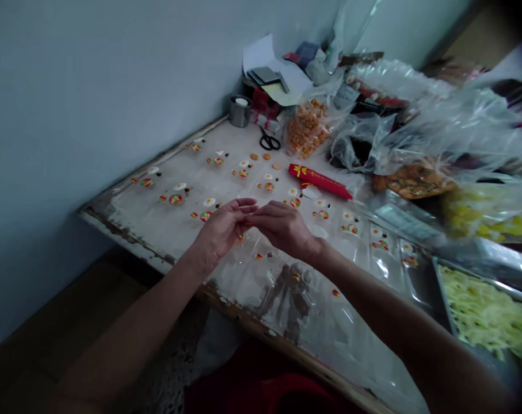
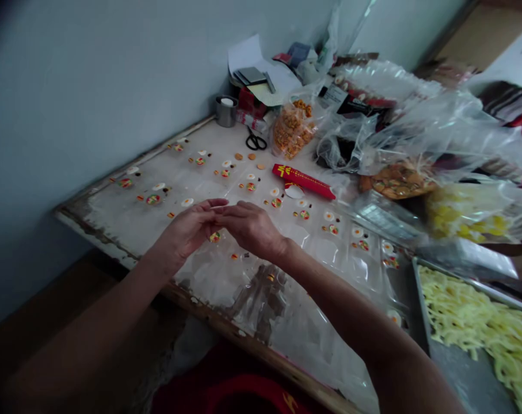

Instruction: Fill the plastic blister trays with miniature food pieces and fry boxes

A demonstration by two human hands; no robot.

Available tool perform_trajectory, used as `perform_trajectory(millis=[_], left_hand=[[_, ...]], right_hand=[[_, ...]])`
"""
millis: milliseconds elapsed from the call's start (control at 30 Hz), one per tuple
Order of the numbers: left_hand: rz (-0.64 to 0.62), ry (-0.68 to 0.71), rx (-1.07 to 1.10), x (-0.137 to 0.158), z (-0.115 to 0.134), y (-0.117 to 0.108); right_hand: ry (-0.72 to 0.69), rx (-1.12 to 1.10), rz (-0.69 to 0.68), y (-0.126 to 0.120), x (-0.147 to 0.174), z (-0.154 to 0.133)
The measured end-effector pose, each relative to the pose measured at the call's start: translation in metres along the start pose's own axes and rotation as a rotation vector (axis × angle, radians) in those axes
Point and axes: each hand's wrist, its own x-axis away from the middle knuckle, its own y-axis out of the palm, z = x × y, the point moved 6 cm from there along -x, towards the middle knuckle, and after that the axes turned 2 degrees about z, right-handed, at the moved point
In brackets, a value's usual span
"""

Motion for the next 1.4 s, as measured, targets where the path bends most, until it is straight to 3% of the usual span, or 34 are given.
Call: perform_trajectory(millis=[100,167,300,400,500,567,733,867,967,1067,1167,1300,1400], left_hand=[[0.040,0.149,-0.185,-0.005,0.013,-0.007],[0.117,0.256,-0.307,-0.009,0.026,-0.022],[0.213,0.348,-0.337,-0.016,0.050,-0.049],[0.187,0.414,-0.412,-0.015,0.063,-0.057],[0.175,0.491,-0.647,-0.007,0.068,-0.062],[0.174,0.554,-0.877,0.000,0.064,-0.063],[0.035,0.689,-1.265,0.002,0.028,-0.052],[-0.139,0.682,-1.424,-0.013,0.001,-0.050],[-0.145,0.633,-1.457,-0.026,0.009,-0.048],[-0.130,0.585,-1.455,-0.043,0.026,-0.020],[-0.195,0.606,-1.468,-0.073,0.030,0.044],[-0.344,0.709,-1.497,-0.124,0.013,0.136],[-0.275,0.851,-1.609,-0.156,0.013,0.163]], right_hand=[[0.258,-0.104,0.078,-0.018,0.033,0.011],[0.346,-0.111,0.041,-0.018,0.062,0.010],[0.259,0.171,-0.220,0.008,0.098,-0.012],[0.170,0.374,-0.464,0.028,0.104,-0.025],[0.176,0.392,-0.556,0.029,0.100,-0.033],[0.253,0.320,-0.502,0.020,0.097,-0.032],[0.456,0.125,-0.183,-0.018,0.112,-0.022],[0.550,0.143,-0.110,-0.049,0.155,-0.026],[0.690,0.126,0.036,-0.080,0.195,-0.033],[0.852,0.111,0.223,-0.115,0.228,-0.034],[0.966,0.156,0.330,-0.148,0.251,-0.027],[1.068,0.135,0.319,-0.174,0.289,-0.019],[1.055,0.134,0.238,-0.181,0.328,-0.026]])
